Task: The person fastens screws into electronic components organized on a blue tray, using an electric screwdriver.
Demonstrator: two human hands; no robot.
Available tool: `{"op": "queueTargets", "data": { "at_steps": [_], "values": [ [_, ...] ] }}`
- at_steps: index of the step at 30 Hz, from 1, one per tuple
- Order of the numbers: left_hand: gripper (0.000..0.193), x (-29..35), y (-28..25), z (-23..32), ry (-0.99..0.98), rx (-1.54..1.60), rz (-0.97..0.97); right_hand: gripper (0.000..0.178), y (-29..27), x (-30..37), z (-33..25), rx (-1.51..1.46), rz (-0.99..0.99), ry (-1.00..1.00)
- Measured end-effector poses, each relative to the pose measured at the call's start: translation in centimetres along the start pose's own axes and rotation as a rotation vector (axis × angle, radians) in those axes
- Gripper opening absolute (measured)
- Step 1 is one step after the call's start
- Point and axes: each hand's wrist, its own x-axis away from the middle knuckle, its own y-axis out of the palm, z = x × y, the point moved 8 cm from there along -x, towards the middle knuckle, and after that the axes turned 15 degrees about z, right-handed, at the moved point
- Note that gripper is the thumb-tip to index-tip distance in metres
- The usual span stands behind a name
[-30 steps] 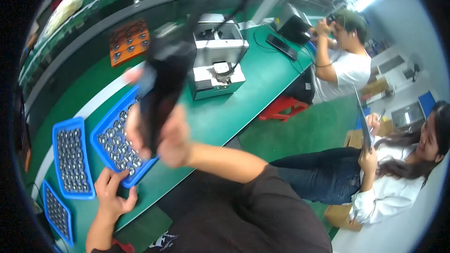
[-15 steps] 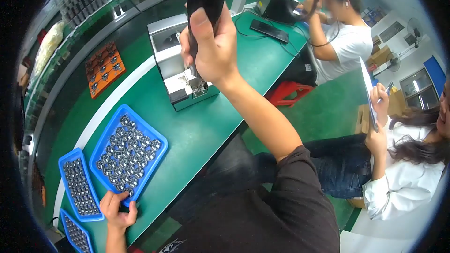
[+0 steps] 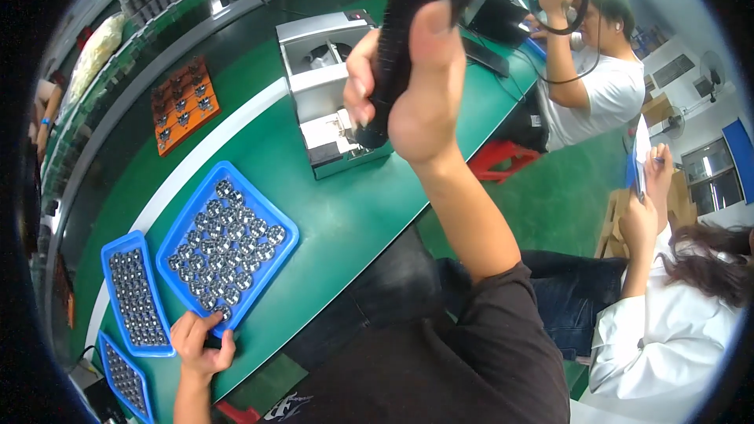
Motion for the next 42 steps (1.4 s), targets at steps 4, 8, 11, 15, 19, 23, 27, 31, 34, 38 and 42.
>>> {"op": "queueTargets", "data": {
  "at_steps": [4,8,11,15,19,23,27,31,34,38,42],
  "values": [
    [0.021,0.3,-0.1,-0.3,0.026,-0.025,0.028,0.082,0.5,0.5,0.6,-0.203,-0.088,0.056],
    [0.02,-0.9,0.6,-0.5,0.073,0.088,0.08,0.081,2.4,2.3,-1.2,-0.308,-0.276,0.068],
    [0.02,-0.6,-0.3,-0.9,0.028,0.147,0.139,0.078,5.3,3.5,0.3,-0.441,-0.345,0.131],
    [0.024,0.1,-1.6,-1.8,-0.049,0.11,0.199,0.091,8.9,5.1,1.1,-0.519,-0.463,0.106],
    [0.025,0.6,-1.9,-2.7,-0.081,0.074,0.255,0.093,11.7,5.8,1.9,-0.596,-0.574,0.112],
    [0.027,-0.2,-2.0,-2.7,-0.09,0.002,0.198,0.085,14.1,7.5,3.1,-0.579,-0.562,0.133],
    [0.032,0.3,-1.5,-3.1,-0.144,-0.019,0.086,0.085,15.9,9.1,4.7,-0.635,-0.604,0.218],
    [0.038,0.4,-1.0,-3.0,-0.16,-0.01,0.043,0.093,18.9,11.7,5.6,-0.589,-0.499,0.374],
    [0.041,0.5,-0.8,-3.0,-0.15,-0.039,0.007,0.105,19.6,13.6,7.9,-0.551,-0.468,0.401],
    [0.041,0.7,-0.8,-2.9,-0.126,-0.038,0.031,0.123,21.3,15.8,9.7,-0.251,-0.428,0.605],
    [0.041,0.7,-1.0,-2.8,-0.127,-0.044,0.026,0.116,22.3,17.2,10.6,-0.377,-0.427,0.598]
  ]
}}
